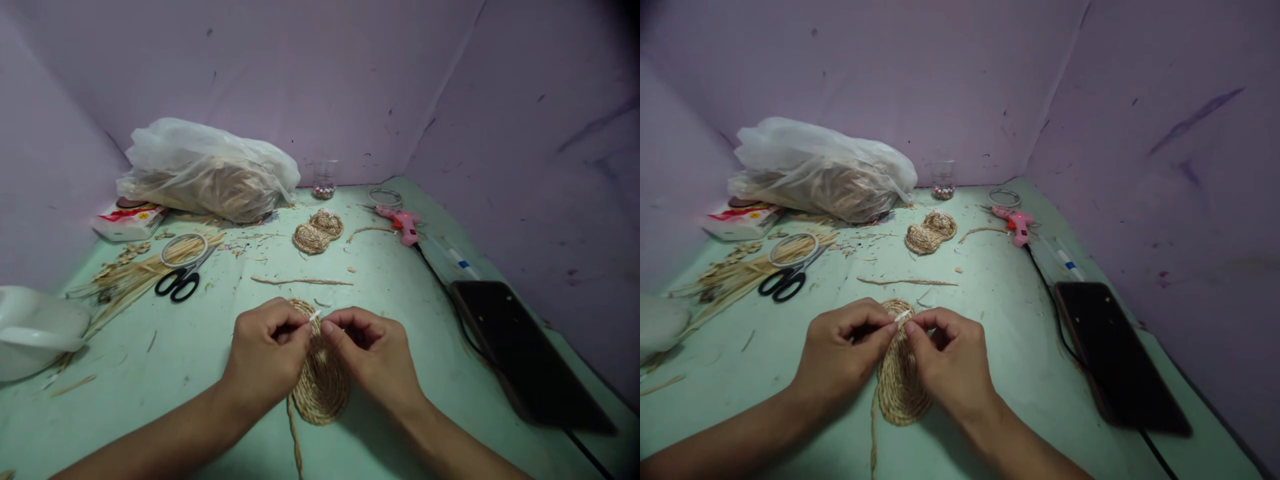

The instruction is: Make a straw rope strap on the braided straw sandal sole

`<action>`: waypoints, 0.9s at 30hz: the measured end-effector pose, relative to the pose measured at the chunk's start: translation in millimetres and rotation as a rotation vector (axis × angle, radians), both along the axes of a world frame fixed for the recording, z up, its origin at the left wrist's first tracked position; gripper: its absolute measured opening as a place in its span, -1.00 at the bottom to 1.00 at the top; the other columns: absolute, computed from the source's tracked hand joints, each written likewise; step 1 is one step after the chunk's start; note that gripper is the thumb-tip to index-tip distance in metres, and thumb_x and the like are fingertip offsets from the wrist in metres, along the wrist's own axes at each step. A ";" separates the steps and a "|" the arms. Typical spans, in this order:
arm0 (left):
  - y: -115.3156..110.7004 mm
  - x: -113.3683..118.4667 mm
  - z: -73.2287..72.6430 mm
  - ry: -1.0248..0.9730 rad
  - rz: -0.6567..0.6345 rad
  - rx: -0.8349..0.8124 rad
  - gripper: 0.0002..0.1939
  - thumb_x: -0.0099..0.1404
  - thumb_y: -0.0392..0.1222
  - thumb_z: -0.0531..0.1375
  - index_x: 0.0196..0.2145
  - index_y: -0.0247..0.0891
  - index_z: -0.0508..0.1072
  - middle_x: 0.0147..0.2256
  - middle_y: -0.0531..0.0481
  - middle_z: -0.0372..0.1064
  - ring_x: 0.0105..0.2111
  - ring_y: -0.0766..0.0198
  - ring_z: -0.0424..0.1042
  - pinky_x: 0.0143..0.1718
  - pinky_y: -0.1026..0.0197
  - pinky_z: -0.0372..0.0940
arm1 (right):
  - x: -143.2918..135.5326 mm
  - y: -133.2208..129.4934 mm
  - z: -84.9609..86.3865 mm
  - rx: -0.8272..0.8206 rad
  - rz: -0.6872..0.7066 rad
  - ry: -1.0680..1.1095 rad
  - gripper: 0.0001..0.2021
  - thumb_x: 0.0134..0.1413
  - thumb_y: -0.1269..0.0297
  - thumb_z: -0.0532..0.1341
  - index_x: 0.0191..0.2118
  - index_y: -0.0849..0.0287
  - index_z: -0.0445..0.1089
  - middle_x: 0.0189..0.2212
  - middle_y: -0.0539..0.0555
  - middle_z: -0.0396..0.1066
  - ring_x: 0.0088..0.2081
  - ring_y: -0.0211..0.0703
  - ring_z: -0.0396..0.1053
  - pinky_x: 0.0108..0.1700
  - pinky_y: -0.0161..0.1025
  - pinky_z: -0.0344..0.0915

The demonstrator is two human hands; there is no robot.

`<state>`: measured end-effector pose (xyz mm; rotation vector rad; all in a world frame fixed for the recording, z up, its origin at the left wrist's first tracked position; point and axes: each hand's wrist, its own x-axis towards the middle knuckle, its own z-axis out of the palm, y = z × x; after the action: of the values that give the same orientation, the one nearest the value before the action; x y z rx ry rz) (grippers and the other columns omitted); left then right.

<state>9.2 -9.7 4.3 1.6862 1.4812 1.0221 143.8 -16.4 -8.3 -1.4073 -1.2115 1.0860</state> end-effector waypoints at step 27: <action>10.4 -8.8 2.4 -0.561 -0.139 -0.537 -0.91 -0.04 -0.27 0.22 -0.58 -0.34 0.39 -0.65 0.11 0.20 -0.62 0.47 0.10 -0.58 0.37 0.00 | 14.3 11.6 -7.9 0.215 -0.028 -0.281 -0.90 -0.13 0.40 0.11 -0.56 0.24 0.32 -0.68 -0.05 0.25 -0.64 -0.36 0.17 -0.60 -0.41 0.11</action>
<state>0.4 0.7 6.8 0.9979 1.1135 0.8311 158.1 -4.8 -16.1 -1.4356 -1.4572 0.7293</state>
